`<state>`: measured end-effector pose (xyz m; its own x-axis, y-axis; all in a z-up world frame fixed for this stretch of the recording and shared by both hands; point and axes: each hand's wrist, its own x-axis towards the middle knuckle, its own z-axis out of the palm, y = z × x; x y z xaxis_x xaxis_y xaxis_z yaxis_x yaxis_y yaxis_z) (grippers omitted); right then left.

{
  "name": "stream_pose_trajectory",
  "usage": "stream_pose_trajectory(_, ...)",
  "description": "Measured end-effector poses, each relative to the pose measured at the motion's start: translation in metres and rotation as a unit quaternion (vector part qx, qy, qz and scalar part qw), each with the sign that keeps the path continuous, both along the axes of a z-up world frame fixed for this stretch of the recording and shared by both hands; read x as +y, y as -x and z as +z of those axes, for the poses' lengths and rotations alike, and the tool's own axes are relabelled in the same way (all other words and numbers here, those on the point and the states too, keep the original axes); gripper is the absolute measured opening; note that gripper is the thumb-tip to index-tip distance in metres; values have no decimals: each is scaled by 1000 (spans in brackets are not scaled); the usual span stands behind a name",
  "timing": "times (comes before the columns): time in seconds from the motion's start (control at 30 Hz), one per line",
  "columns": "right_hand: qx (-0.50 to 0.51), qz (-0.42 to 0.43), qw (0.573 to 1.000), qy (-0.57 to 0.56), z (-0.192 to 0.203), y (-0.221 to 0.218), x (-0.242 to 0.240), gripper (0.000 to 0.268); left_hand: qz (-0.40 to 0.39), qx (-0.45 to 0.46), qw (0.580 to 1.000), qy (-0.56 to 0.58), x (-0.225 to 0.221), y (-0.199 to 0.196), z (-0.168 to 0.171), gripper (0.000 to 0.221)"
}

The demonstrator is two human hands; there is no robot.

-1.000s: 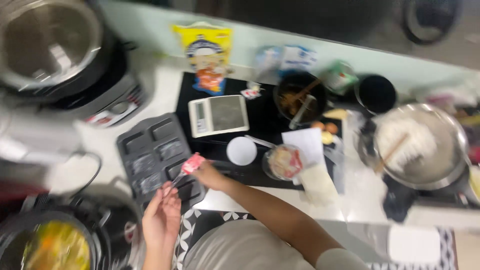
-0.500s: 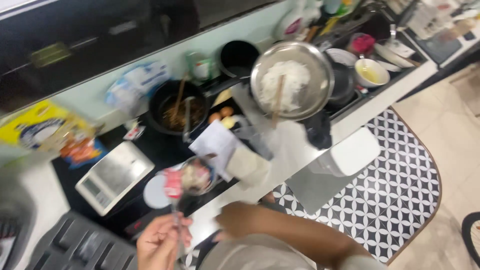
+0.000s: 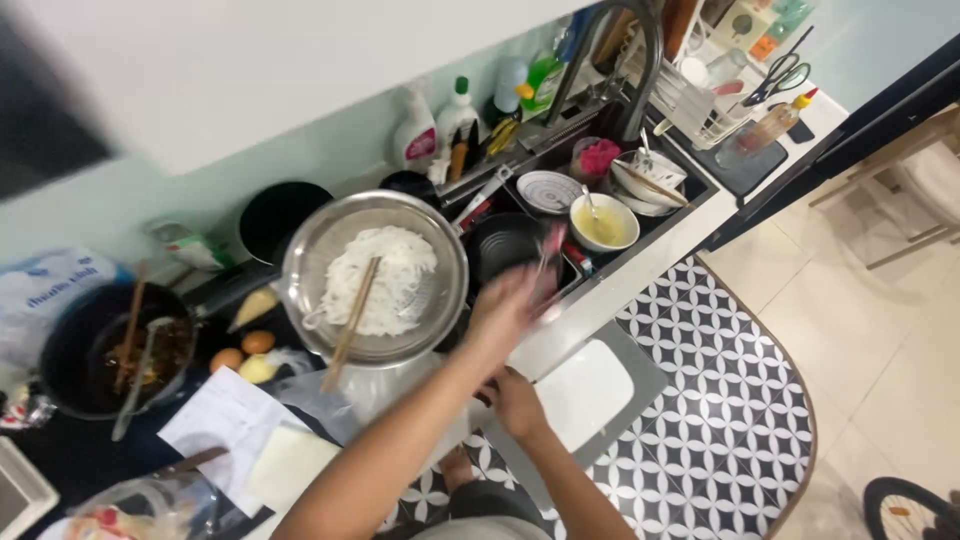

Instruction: Greasing a muffin tray with butter and lining the compartments with parchment paper on a kitchen counter.

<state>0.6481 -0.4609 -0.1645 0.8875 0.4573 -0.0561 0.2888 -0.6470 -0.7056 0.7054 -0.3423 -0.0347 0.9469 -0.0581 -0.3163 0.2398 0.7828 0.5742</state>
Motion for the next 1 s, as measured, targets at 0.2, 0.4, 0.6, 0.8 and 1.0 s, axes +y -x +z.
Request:
stream_pose_trajectory(0.2, -55, 102, 993, -36, -21, 6, -42, 45, -29, -86, 983, -156, -67, -39, -8, 37)
stream_pose_trajectory(0.4, -51, 145, 977, 150, 6, 5, -25, 58, -107, -154, 891, -414, -44, 91, -17, 27)
stream_pose_trajectory(0.6, -7, 192, 975, -115, 26, -18, -28, 26, 9, -88, 853, -514, 8, 180, -46, 18)
stream_pose_trajectory(0.8, 212, 186, 927, -246, 92, -20, -35, 20, 70, 232, 930, -276, 47, 183, -91, 26)
stream_pose_trajectory(1.0, 256, 253, 876, -322, 115, -13, -38, 17, 32, 299, 952, 61, 47, 167, -136, 36)
